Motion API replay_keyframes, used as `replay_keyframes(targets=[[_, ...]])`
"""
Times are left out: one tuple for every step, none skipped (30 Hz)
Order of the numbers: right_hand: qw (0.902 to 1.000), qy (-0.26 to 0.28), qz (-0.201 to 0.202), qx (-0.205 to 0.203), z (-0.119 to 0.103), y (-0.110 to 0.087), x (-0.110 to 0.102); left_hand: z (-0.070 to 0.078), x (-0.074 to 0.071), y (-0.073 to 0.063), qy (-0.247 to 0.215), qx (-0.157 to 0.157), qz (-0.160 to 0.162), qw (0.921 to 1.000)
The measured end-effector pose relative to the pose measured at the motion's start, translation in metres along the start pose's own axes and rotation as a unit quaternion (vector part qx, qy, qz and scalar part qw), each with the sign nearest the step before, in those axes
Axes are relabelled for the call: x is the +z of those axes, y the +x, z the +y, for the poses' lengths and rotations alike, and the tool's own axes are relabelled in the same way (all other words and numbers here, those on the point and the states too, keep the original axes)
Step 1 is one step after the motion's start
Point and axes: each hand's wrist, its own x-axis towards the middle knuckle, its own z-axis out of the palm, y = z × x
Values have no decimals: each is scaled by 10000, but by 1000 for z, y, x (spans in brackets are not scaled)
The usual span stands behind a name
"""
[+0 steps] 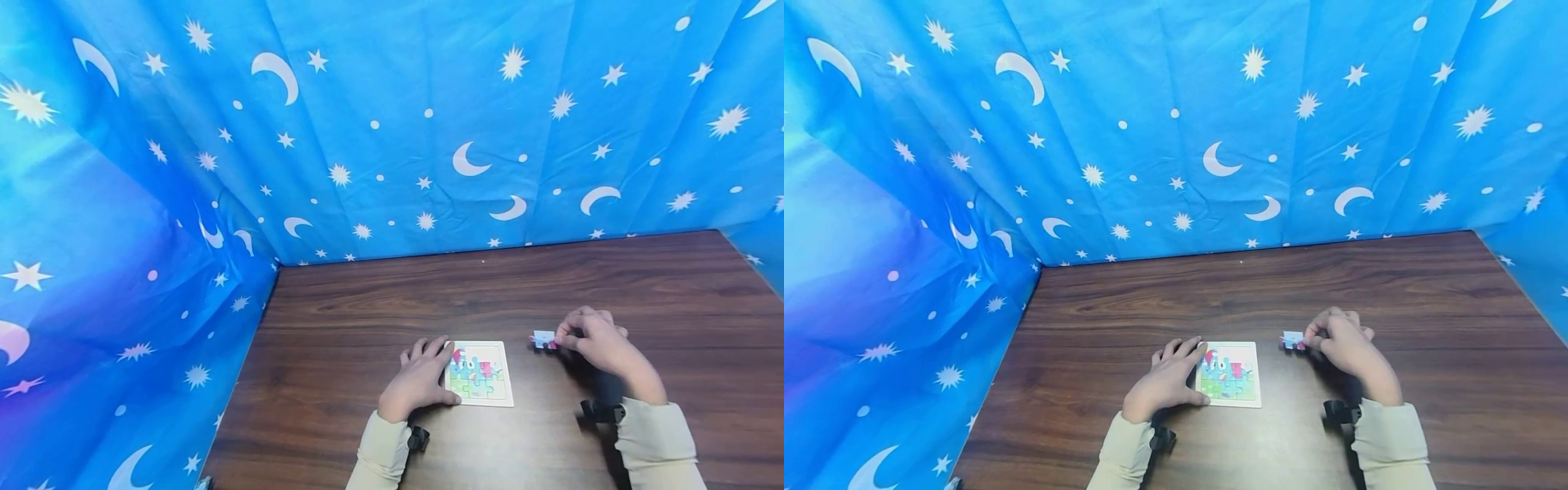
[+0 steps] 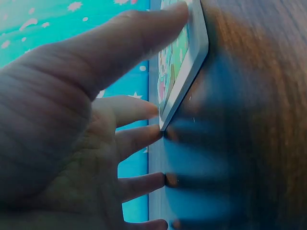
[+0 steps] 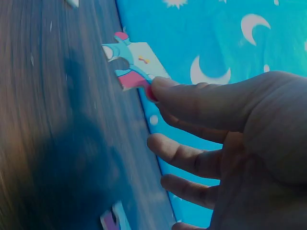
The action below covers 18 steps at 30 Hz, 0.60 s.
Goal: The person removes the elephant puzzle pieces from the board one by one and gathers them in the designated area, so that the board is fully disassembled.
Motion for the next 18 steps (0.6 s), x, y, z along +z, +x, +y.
replay_keyframes(targets=[[10000,-5,-10,51,3,-1,-2,-1,1,0,31,-4,26,10000],[9999,-12,-41,138,5,-1,-3,-1,1,0,47,-8,54,10000],[9997,-26,-75,211,8,-2,-4,-1,1,1,75,-12,74,9999],[9995,-69,-112,281,10,-2,-5,-2,1,1,88,-19,93,9999],[9992,-122,-142,353,11,-2,-6,-1,2,1,101,-31,103,9999],[9988,-165,-171,430,13,-2,-6,-1,2,2,113,-45,108,9999],[9984,-208,-191,490,15,-2,-6,-1,2,2,130,-60,110,9998],[9980,-251,-208,542,16,-2,-6,-1,2,2,125,-69,119,9998],[9977,-291,-215,567,17,-2,-5,-1,2,2,122,-86,123,9998],[9975,-327,-212,592,18,-2,-4,-1,2,2,103,-110,114,9998],[9973,-351,-205,613,19,-2,-3,0,2,2,85,-137,101,9998],[9972,-384,-182,623,20,-2,-3,0,2,2,54,-159,100,9998],[9969,-422,-165,641,21,-2,-2,0,2,2,11,-176,106,9998],[9967,-450,-143,662,22,-2,-1,0,1,2,-28,-188,110,9998],[9965,-469,-112,679,23,-2,0,1,2,2,-58,-206,106,9997],[9963,-493,-83,696,24,-2,1,1,1,1,-74,-218,99,9997],[9962,-503,-61,704,25,-2,1,1,1,1,-94,-218,104,9997],[9962,-508,-39,706,26,-3,2,1,2,1,-113,-215,109,9996]])
